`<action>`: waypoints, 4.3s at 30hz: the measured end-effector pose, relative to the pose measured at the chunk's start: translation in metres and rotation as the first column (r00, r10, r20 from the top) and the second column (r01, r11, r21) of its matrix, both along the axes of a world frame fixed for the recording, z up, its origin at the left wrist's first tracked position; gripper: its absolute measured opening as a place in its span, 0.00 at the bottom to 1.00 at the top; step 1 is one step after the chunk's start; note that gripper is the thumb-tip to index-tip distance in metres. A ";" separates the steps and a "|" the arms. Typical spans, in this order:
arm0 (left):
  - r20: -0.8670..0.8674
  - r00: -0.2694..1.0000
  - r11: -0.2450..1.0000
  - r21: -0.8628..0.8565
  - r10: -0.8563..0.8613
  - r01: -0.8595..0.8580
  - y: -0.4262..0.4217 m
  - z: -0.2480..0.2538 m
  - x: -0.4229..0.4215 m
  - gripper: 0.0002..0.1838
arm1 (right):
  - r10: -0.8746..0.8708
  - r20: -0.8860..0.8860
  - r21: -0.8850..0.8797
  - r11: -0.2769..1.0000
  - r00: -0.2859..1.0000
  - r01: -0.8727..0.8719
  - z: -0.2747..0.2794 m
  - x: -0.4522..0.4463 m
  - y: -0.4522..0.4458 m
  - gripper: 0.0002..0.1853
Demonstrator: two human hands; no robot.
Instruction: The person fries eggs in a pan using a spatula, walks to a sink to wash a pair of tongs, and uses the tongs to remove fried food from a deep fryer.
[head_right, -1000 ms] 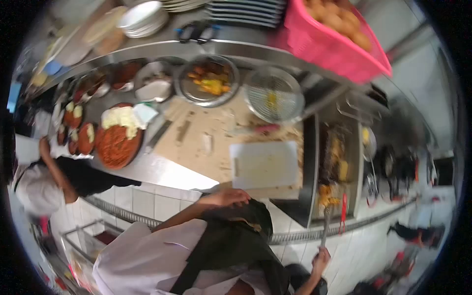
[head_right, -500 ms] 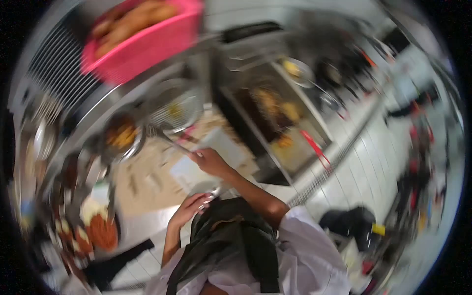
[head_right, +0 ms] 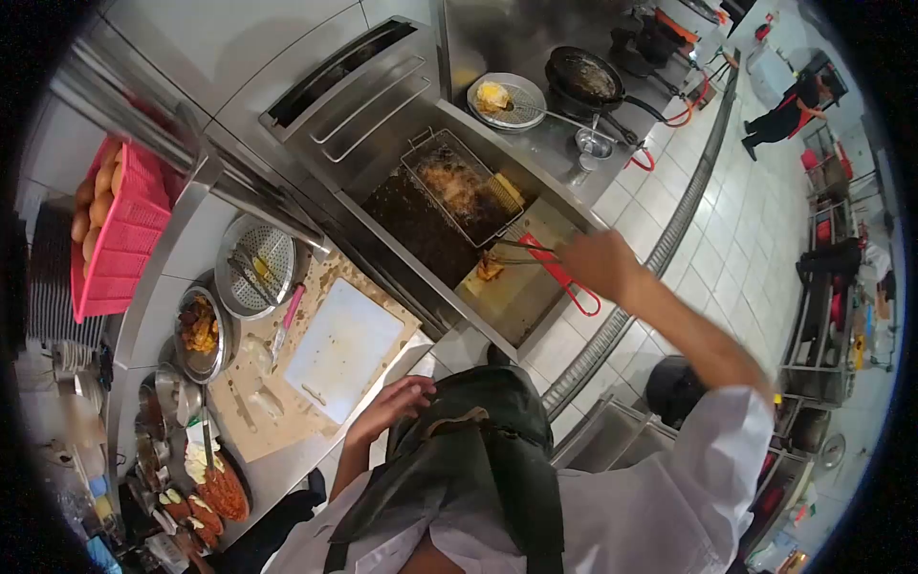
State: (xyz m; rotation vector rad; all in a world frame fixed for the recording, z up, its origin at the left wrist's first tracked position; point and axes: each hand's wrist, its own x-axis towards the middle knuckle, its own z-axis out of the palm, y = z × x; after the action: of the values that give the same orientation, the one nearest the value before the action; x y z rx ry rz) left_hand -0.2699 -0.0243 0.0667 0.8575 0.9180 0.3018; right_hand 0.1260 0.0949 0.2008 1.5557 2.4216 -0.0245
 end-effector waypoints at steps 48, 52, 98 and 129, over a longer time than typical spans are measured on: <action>-0.070 0.902 0.904 -0.006 0.426 -0.427 -0.057 -0.014 0.025 0.22 | -0.400 -0.706 -0.589 0.790 0.585 -0.170 -0.023 -0.073 0.080 0.12; -0.095 0.859 0.862 -0.012 0.503 -0.507 -0.066 -0.017 0.007 0.23 | -0.151 -0.868 -0.352 0.858 0.472 -0.374 -0.071 -0.199 0.134 0.15; -0.005 0.706 0.704 -0.071 0.708 -0.706 -0.132 -0.027 -0.243 0.23 | 0.426 -0.577 0.061 0.873 0.697 -0.484 0.031 -0.470 0.088 0.09; 0.111 0.689 0.697 -0.144 0.717 -0.702 -0.165 -0.048 -0.333 0.21 | 0.056 -0.777 -0.298 0.845 0.627 -0.445 -0.087 -0.624 0.030 0.14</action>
State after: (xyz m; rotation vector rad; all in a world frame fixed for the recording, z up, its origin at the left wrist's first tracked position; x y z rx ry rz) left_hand -0.6030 -0.1893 0.0185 0.3395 1.0787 0.9909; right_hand -0.4982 0.1245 0.1136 1.0425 2.8608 -1.3580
